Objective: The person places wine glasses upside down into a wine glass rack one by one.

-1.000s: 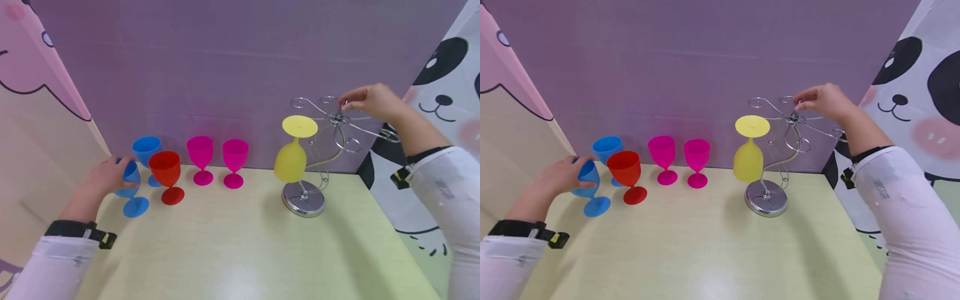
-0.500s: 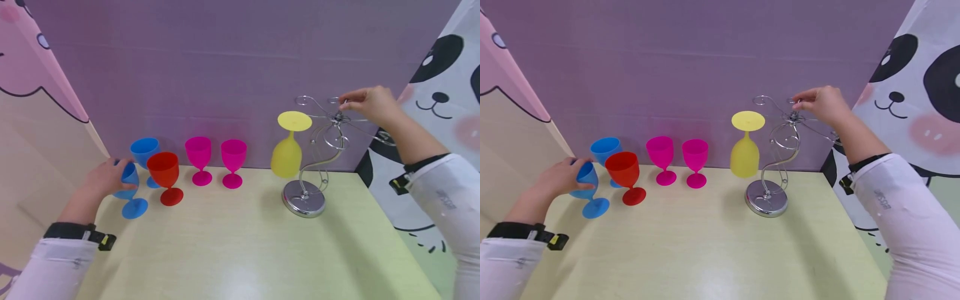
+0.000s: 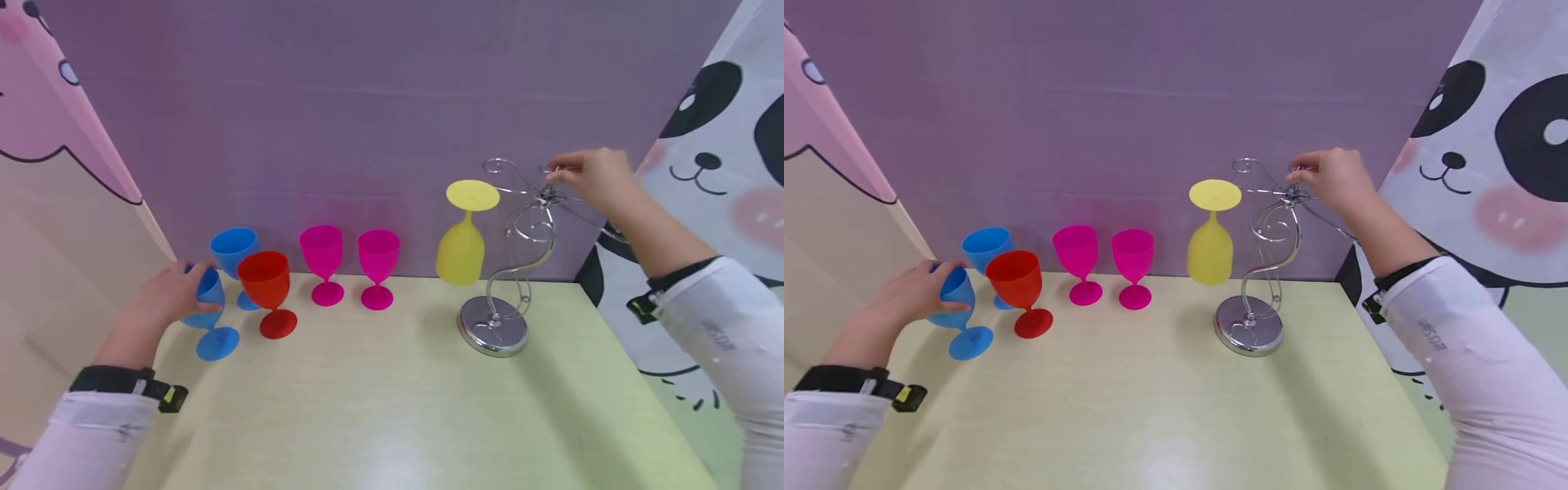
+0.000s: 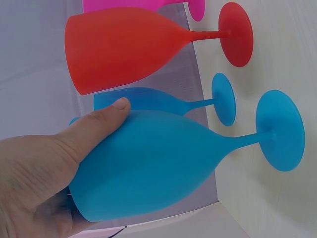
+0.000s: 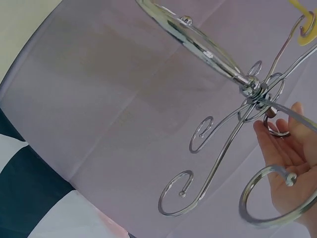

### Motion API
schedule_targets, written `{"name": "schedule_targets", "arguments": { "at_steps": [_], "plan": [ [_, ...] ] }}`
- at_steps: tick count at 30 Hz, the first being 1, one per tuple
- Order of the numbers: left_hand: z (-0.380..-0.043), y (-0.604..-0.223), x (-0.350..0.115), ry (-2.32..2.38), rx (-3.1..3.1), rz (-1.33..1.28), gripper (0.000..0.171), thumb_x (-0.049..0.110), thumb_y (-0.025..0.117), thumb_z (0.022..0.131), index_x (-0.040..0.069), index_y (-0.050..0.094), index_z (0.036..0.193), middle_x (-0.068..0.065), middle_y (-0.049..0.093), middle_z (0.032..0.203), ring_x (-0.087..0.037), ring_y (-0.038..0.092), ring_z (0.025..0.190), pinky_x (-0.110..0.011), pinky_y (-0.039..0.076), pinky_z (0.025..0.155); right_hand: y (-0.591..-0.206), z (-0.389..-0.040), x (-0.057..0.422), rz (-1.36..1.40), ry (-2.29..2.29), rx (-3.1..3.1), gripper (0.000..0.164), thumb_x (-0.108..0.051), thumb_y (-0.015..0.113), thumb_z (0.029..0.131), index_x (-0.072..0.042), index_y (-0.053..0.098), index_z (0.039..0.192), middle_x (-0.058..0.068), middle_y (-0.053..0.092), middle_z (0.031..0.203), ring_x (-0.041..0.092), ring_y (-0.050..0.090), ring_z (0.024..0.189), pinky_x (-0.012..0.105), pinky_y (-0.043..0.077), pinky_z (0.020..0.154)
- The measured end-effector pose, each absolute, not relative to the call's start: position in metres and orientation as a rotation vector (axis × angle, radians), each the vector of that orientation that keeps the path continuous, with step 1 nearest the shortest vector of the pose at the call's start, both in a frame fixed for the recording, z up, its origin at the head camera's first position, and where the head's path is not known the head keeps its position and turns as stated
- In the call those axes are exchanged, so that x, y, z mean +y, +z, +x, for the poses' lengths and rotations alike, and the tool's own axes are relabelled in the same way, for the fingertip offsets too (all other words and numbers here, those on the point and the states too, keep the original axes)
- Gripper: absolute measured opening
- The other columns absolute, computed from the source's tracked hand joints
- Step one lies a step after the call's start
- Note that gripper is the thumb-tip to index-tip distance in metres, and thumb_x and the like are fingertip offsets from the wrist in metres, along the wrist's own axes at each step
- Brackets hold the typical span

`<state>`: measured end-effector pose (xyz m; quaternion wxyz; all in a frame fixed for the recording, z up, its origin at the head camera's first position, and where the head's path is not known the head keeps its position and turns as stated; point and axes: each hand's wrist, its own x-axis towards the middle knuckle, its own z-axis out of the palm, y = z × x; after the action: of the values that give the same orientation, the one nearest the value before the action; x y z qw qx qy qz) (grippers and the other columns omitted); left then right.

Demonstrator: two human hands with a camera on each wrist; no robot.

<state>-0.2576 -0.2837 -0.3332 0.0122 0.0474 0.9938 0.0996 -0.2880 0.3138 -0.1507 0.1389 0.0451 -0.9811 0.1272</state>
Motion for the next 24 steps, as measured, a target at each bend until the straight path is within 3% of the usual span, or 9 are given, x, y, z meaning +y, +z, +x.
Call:
{"name": "schedule_targets", "arguments": {
  "at_steps": [12,18,24],
  "plan": [
    [-0.258,-0.333,-0.282,0.329,3.104,0.145,0.083,0.033,0.08,0.078,0.004,0.036,0.142,-0.038,0.03,0.138,-0.06,0.032,0.119,-0.071,0.044,0.087,-0.153,-0.282,0.305,0.042,0.412,-2.829,0.051,-0.039,0.049,0.1,-0.003,0.054,0.136,0.027,0.057,0.13,0.03,0.042,0.076,0.034,0.031,0.054],
    [-0.259,-0.334,-0.281,0.315,3.1,0.14,0.084,0.034,0.081,0.077,0.005,0.036,0.142,-0.038,0.03,0.138,-0.06,0.032,0.119,-0.07,0.045,0.086,-0.153,-0.281,0.302,0.068,0.357,-2.81,0.05,-0.038,0.048,0.101,0.001,0.055,0.133,0.028,0.058,0.127,0.032,0.049,0.084,0.036,0.034,0.06],
    [-0.259,-0.334,-0.28,0.324,3.097,0.137,0.083,0.033,0.08,0.078,0.004,0.036,0.142,-0.038,0.029,0.139,-0.06,0.032,0.12,-0.071,0.044,0.087,-0.153,-0.278,0.3,0.058,0.348,-2.79,0.047,-0.035,0.049,0.101,0.002,0.057,0.13,0.028,0.059,0.124,0.031,0.047,0.077,0.036,0.032,0.058]
  ]
}}
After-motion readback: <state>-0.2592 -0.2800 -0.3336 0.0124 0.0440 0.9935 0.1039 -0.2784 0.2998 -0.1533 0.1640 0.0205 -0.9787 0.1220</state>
